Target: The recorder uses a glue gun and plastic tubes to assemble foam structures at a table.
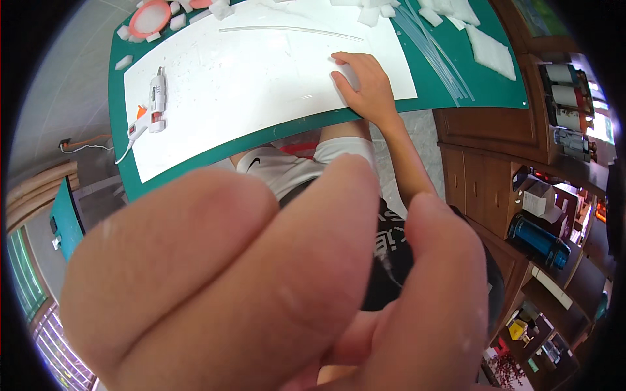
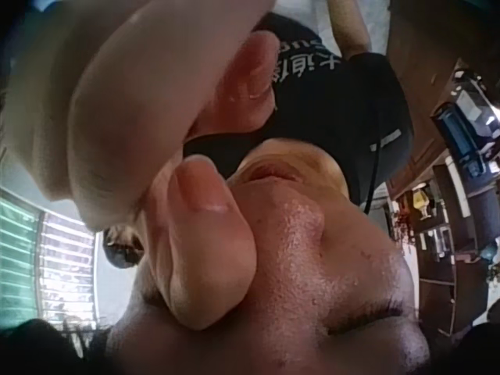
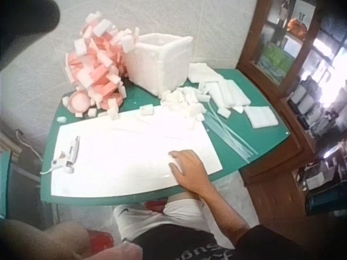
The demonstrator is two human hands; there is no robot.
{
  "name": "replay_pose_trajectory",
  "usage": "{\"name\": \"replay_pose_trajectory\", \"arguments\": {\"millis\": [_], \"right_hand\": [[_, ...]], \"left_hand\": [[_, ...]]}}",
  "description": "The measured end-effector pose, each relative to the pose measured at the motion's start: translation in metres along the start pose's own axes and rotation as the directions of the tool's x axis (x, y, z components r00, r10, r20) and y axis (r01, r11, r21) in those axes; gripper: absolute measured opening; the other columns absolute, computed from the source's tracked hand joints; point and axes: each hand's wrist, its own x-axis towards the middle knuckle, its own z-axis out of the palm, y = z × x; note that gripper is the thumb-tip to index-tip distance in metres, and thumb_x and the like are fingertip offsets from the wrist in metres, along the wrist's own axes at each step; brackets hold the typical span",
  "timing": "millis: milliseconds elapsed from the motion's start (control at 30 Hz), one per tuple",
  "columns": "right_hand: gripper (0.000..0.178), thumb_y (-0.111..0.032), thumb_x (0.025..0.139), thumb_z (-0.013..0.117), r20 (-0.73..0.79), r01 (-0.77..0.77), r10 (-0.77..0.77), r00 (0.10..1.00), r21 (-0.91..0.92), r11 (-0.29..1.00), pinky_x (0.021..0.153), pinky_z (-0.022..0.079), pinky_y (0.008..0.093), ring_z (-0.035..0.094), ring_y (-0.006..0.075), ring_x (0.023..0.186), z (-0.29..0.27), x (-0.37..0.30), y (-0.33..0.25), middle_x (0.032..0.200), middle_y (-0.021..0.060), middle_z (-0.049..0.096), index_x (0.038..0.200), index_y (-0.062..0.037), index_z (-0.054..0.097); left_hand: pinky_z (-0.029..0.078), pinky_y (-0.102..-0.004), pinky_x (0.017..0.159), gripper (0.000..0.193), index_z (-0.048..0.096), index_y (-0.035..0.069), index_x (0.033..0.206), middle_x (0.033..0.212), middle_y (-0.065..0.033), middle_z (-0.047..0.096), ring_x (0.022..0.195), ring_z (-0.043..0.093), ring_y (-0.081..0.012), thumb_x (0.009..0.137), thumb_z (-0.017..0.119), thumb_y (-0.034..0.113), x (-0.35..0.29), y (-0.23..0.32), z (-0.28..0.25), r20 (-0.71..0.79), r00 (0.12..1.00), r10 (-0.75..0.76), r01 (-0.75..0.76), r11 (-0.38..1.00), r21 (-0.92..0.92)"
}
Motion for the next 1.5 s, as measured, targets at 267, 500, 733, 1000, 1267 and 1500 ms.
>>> {"name": "replay_pose_trajectory", "arguments": {"millis": [267,500,733,1000,1267,1500], "right_hand": [[0.028,-0.017,0.087,0.07,-0.002,-0.019,0.019,1.0,0.026,0.999,0.092,0.051,0.0415,0.064,0.0333,0.102,0.0,0.0,0.0,0.105,0.0133,0.071,0.113,-0.0055,0.07],[0.028,-0.013,0.087,0.072,-0.023,0.002,-0.002,1.0,0.005,1.0,0.091,0.052,0.0387,0.066,0.03,0.101,0.0,0.0,0.002,0.104,0.0102,0.072,0.114,-0.0062,0.07],[0.025,-0.01,0.086,0.072,-0.063,-0.038,0.042,0.997,0.065,0.997,0.089,0.053,0.038,0.067,0.0306,0.099,-0.002,-0.001,0.001,0.103,0.0116,0.072,0.111,-0.0056,0.071],[0.014,0.002,0.09,0.066,-0.159,-0.088,0.101,0.982,0.088,0.992,0.081,0.056,0.0352,0.071,0.0301,0.092,-0.003,0.002,-0.004,0.1,0.0145,0.073,0.103,-0.0009,0.072],[0.015,0.0,0.093,0.064,-0.095,-0.251,0.276,0.957,0.215,0.944,0.083,0.055,0.0372,0.07,0.0313,0.093,-0.005,0.001,-0.011,0.101,0.015,0.073,0.105,-0.0017,0.072],[0.021,-0.01,0.099,0.06,-0.055,-0.144,0.153,0.987,0.14,0.98,0.084,0.054,0.0381,0.069,0.0314,0.091,-0.005,0.002,-0.009,0.102,0.0171,0.072,0.115,-0.0027,0.072]], "left_hand": [[0.047,-0.0379,0.047,0.035,0.041,0.012,0.127,0.092,-0.0264,0.068,0.062,0.068,-0.0374,0.093,0.05,0.005,0.008,-0.009,-0.001,-0.04,0.996,0.077,-0.076,0.997,0.026],[0.047,-0.0382,0.046,0.034,0.041,0.012,0.127,0.092,-0.0271,0.068,0.061,0.068,-0.0382,0.094,0.049,0.005,0.016,-0.022,-0.024,-0.151,0.951,0.268,-0.264,0.963,0.05],[0.051,-0.0344,0.051,0.042,0.044,0.007,0.134,0.093,-0.0312,0.071,0.06,0.066,-0.0329,0.095,0.06,0.007,-0.015,-0.076,0.007,-0.753,0.607,0.255,-0.193,0.966,0.172],[0.057,-0.0278,0.064,0.005,0.061,-0.006,0.099,0.081,-0.0173,0.074,0.072,0.074,-0.0206,0.099,0.06,-0.001,-0.087,-0.142,0.081,-0.596,0.694,-0.404,0.41,0.902,-0.134],[0.055,-0.0255,0.066,0.007,0.062,-0.004,0.101,0.086,-0.0119,0.074,0.072,0.069,-0.0137,0.102,0.058,0.002,-0.098,-0.178,0.115,-0.493,0.724,-0.483,0.478,0.866,-0.146],[0.05,-0.0309,0.058,0.001,0.062,-0.001,0.095,0.074,-0.0109,0.065,0.064,0.064,-0.0203,0.096,0.063,-0.001,-0.107,-0.19,0.117,-0.632,0.672,-0.385,0.469,0.882,-0.039]]}}
